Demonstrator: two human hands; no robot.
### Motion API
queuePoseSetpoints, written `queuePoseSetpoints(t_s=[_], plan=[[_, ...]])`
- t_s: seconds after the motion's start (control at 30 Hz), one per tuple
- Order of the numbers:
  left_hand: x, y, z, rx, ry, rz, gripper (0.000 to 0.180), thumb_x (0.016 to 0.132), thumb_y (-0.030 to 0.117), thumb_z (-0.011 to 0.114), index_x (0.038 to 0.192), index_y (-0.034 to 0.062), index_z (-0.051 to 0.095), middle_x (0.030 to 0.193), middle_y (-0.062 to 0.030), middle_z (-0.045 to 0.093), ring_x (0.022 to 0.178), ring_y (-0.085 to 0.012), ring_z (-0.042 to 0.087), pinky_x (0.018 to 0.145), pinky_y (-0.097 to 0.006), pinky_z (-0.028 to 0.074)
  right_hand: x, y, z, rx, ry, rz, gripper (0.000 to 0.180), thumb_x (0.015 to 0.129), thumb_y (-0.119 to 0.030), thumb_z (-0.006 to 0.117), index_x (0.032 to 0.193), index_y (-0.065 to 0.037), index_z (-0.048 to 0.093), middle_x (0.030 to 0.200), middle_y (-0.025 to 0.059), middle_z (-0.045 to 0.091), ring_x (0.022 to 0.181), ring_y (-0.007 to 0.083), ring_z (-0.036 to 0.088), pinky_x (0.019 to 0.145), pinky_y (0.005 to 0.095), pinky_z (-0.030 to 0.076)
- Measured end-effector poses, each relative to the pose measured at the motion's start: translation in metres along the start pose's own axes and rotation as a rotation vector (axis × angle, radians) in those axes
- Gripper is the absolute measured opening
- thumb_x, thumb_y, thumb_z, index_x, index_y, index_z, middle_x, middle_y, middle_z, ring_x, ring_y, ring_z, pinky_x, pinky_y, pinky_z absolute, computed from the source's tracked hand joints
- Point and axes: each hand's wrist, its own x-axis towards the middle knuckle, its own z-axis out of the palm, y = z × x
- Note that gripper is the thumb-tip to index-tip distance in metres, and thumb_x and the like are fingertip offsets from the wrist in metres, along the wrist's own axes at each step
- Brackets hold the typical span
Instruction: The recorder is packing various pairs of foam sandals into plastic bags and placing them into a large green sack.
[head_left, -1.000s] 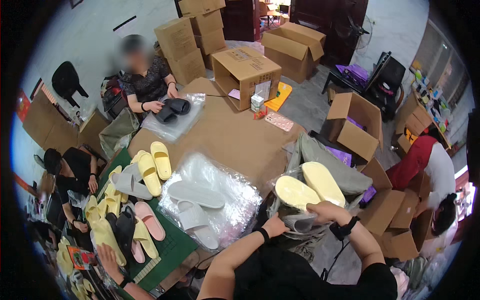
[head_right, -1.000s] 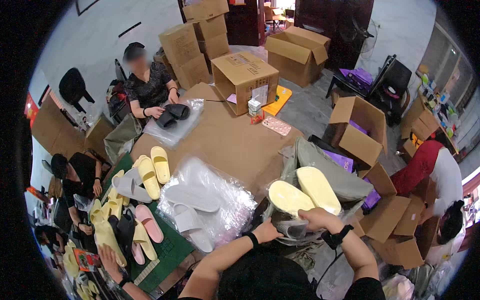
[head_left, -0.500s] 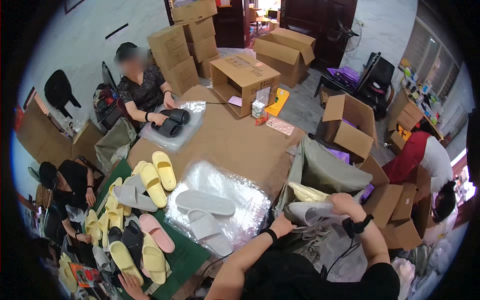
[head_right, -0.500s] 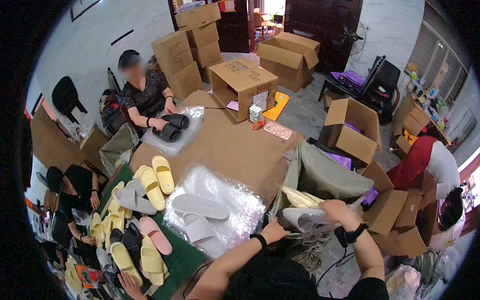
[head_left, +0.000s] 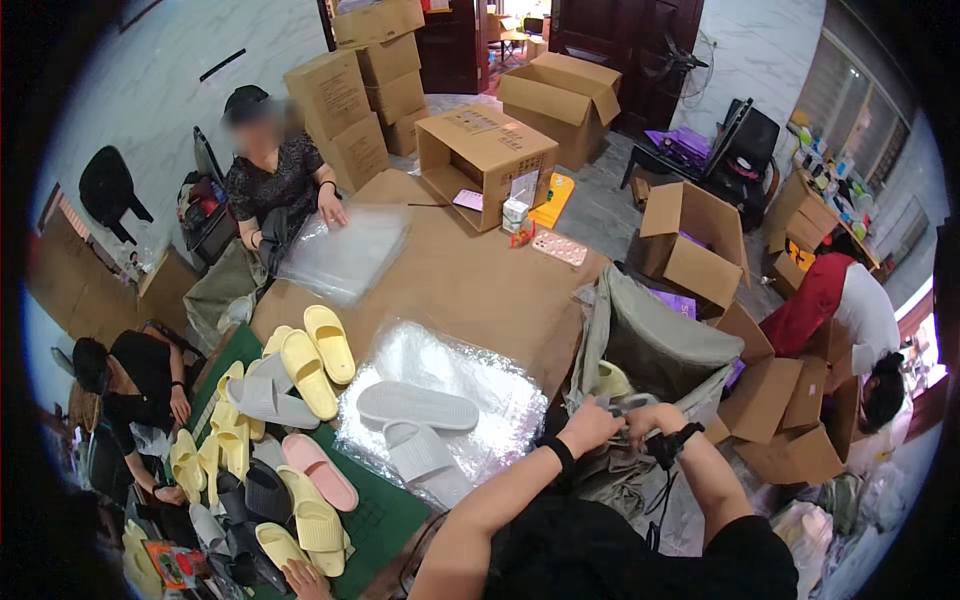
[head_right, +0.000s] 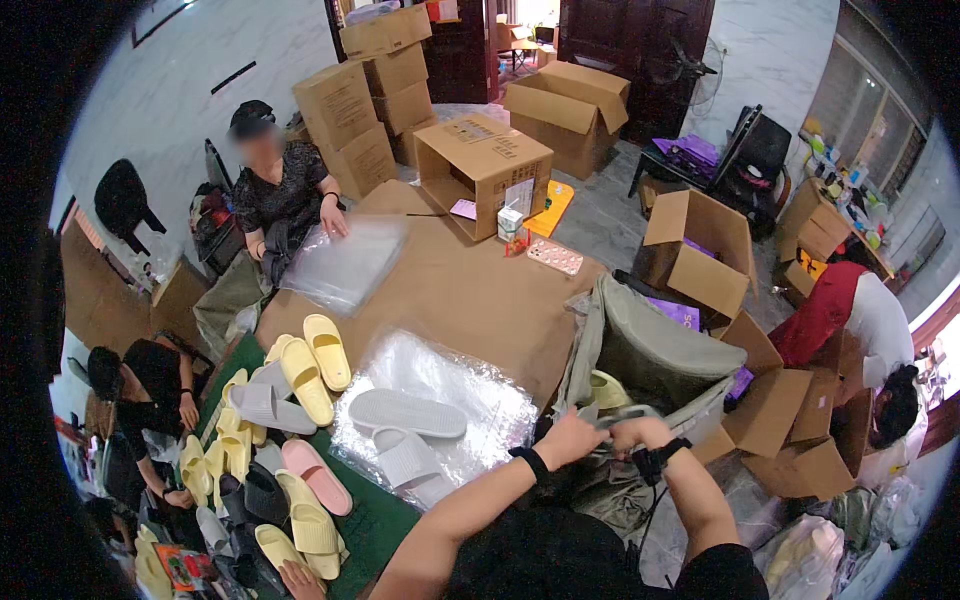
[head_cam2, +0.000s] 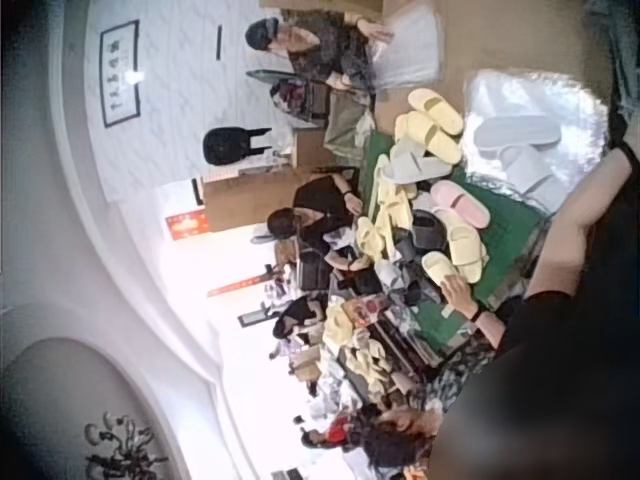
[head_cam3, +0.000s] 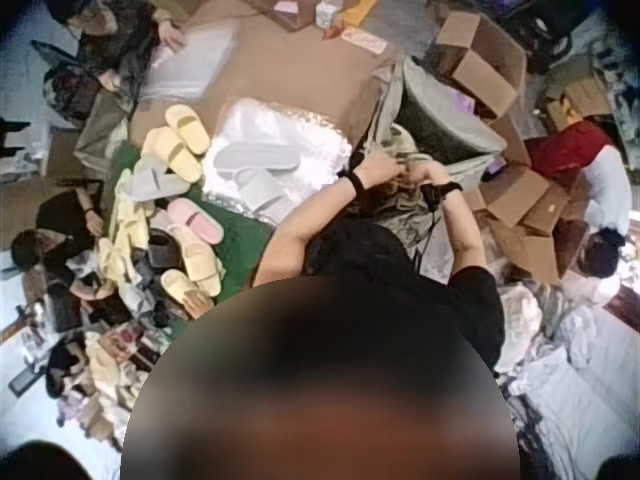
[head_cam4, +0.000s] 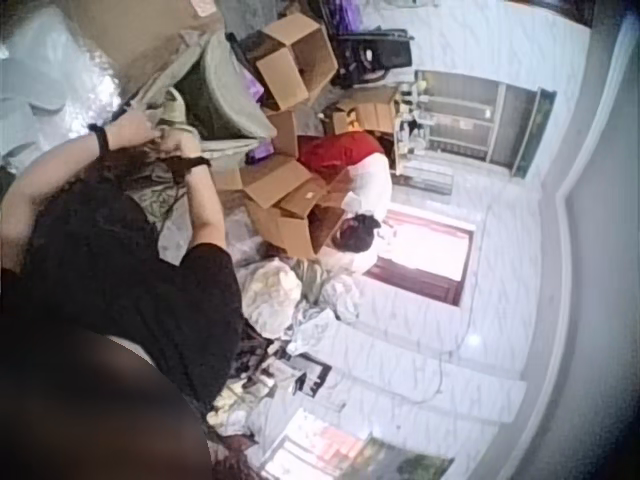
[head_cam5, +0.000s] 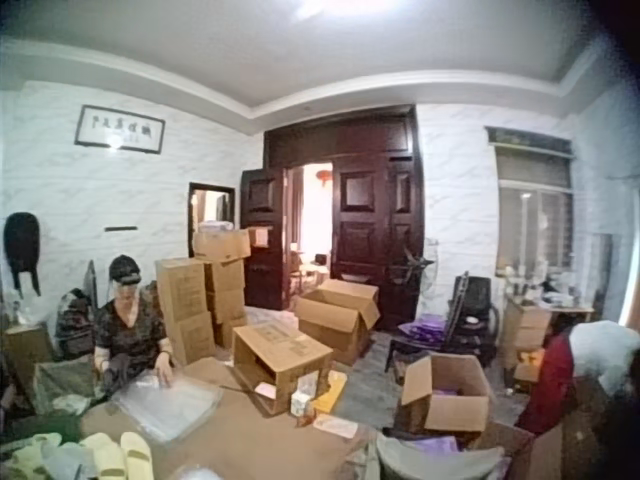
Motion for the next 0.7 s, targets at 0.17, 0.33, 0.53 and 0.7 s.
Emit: queuePoseSetpoints(t_s=[0.17, 0.33, 0.53, 0.7], plan=[[-0.011, -0.018, 0.038, -0.083, 0.07, -0.057, 0.006, 0.078, 0.02, 0.055, 0.083, 0.0163, 0.057, 0.065, -0.0032, 0.063, 0.066, -0.0202, 0.064, 0.067, -0.04, 0.042, -0.054, -0.019, -0.002, -0.175, 0.347, 0.096, 0.025, 0.065, -0.018, 0.063, 0.085, -0.003, 0.065, 0.086, 0.0179, 0.064, 0.083, 0.0327, 0.062, 0.07, 0.0425, 0.048], [0.029, -0.039, -0.066, -0.012, 0.25, -0.034, 0.008, 0.077, 0.015, 0.052, 0.085, 0.0122, 0.053, 0.059, -0.0065, 0.06, 0.057, -0.024, 0.062, 0.05, -0.036, 0.045, -0.12, -0.015, -0.076, -0.244, 0.579, 0.218, 0.017, 0.063, -0.015, 0.062, 0.076, -0.004, 0.066, 0.075, 0.0169, 0.063, 0.075, 0.0347, 0.061, 0.065, 0.0432, 0.049], [0.044, -0.002, -0.041, -0.045, 0.173, 0.22, 0.01, 0.075, 0.014, 0.054, 0.085, 0.0115, 0.053, 0.062, -0.0092, 0.059, 0.059, -0.0269, 0.061, 0.051, -0.038, 0.045, -0.156, -0.002, -0.015, -0.155, 0.45, 0.27, 0.025, 0.061, -0.018, 0.063, 0.082, -0.005, 0.066, 0.075, 0.0175, 0.063, 0.075, 0.0345, 0.061, 0.064, 0.0431, 0.048], [0.017, -0.001, 0.051, 0.005, -0.066, 0.221, 0.01, 0.071, 0.011, 0.055, 0.066, 0.0091, 0.064, 0.068, -0.0089, 0.063, 0.069, -0.0264, 0.063, 0.061, -0.039, 0.049, -0.077, 0.054, 0.086, 0.025, 0.335, 0.11, 0.024, 0.068, -0.017, 0.06, 0.084, 0.001, 0.063, 0.076, 0.02, 0.062, 0.07, 0.0367, 0.059, 0.061, 0.0444, 0.046]])
